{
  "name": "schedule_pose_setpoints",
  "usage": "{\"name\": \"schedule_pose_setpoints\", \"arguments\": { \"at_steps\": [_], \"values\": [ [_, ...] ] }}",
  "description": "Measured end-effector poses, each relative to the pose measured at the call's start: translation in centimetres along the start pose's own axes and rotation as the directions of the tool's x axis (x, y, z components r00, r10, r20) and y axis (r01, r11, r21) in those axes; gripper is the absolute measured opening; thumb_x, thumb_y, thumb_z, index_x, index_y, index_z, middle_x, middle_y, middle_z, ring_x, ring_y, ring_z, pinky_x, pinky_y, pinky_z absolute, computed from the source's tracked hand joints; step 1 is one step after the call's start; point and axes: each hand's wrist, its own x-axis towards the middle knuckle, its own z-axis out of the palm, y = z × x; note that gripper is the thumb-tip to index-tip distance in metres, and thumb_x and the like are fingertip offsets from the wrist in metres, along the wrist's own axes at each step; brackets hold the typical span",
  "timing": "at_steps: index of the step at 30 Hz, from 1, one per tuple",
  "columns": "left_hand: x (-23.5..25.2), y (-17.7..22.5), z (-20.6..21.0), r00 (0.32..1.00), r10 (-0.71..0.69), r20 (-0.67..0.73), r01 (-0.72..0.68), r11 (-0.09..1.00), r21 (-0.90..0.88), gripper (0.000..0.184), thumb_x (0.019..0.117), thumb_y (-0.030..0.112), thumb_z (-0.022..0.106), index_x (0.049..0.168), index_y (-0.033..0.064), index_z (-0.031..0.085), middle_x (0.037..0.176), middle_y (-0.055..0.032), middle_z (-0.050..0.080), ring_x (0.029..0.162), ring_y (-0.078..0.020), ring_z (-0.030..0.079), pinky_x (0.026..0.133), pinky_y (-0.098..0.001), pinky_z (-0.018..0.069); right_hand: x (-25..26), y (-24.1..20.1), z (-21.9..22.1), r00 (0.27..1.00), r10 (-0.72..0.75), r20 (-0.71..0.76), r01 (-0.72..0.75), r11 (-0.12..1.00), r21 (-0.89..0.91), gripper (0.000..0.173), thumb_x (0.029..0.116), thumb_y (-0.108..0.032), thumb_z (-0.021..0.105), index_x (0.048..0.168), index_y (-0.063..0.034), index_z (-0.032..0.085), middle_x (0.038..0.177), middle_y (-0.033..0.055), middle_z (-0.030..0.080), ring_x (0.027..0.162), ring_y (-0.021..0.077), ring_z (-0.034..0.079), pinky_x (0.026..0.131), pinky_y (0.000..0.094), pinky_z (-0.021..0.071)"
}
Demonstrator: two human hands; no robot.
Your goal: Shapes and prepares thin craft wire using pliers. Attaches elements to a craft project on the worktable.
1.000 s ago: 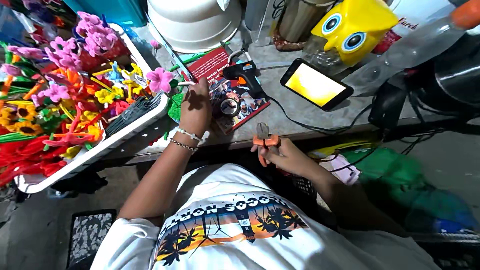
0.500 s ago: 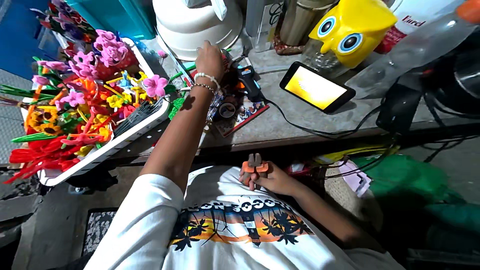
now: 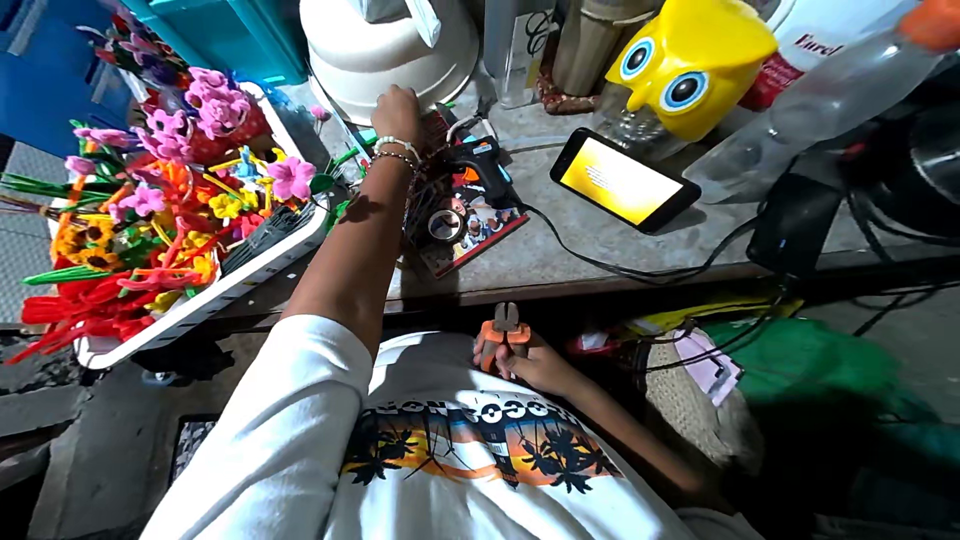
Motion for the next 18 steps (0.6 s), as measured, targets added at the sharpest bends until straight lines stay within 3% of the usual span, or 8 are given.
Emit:
{"name": "schedule_pose_setpoints", "arguments": {
  "at_steps": [6, 11, 15, 18],
  "values": [
    [-0.1, -0.1, -0.6, 0.989, 0.102, -0.106, -0.098, 0.994, 0.040, 0.029, 0.0932, -0.002, 0.060, 0.122, -0.0060, 0.065, 0.129, -0.0305, 0.061, 0.126, -0.0505, 0.055, 0.093, -0.0681, 0.0477, 0.1, 0.2, 0.5, 0.998, -0.059, -0.032, 0.058, 0.998, -0.015, 0.036, 0.1025, -0.033, 0.061, 0.119, -0.0012, 0.061, 0.105, -0.0047, 0.070, 0.078, -0.0036, 0.063, 0.067, 0.0157, 0.0535],
    [-2.5, 1.3, -2.9, 0.995, 0.026, -0.095, -0.016, 0.995, 0.101, 0.032, 0.0901, -0.001, 0.064, 0.120, -0.0107, 0.064, 0.131, -0.0340, 0.059, 0.132, -0.0518, 0.049, 0.097, -0.0684, 0.0424, 0.5, 0.6, 1.4, 0.987, -0.108, -0.119, 0.085, 0.979, -0.188, 0.045, 0.0999, -0.030, 0.062, 0.122, 0.0094, 0.059, 0.110, 0.0051, 0.072, 0.088, 0.0031, 0.069, 0.079, 0.0230, 0.0588],
    [-7.4, 1.7, -5.3, 0.999, 0.016, 0.035, -0.018, 0.998, 0.059, 0.028, 0.0891, 0.001, 0.066, 0.113, -0.0123, 0.063, 0.123, -0.0331, 0.063, 0.119, -0.0516, 0.059, 0.088, -0.0705, 0.0463, 0.6, 0.4, 2.0, 0.984, -0.091, -0.154, 0.056, 0.974, -0.219, 0.039, 0.0990, -0.023, 0.062, 0.122, 0.0080, 0.060, 0.108, 0.0042, 0.072, 0.082, 0.0017, 0.067, 0.071, 0.0202, 0.0567],
    [-11.3, 0.9, -5.5, 0.995, 0.076, 0.069, -0.074, 0.997, -0.024, 0.036, 0.0886, -0.001, 0.065, 0.122, -0.0122, 0.057, 0.123, -0.0335, 0.061, 0.115, -0.0522, 0.061, 0.085, -0.0690, 0.0497, 0.7, 0.2, 2.4, 0.985, -0.078, -0.152, 0.042, 0.973, -0.226, 0.035, 0.0988, -0.021, 0.061, 0.120, 0.0063, 0.062, 0.106, 0.0034, 0.073, 0.079, 0.0005, 0.066, 0.067, 0.0185, 0.0551]
  ]
}}
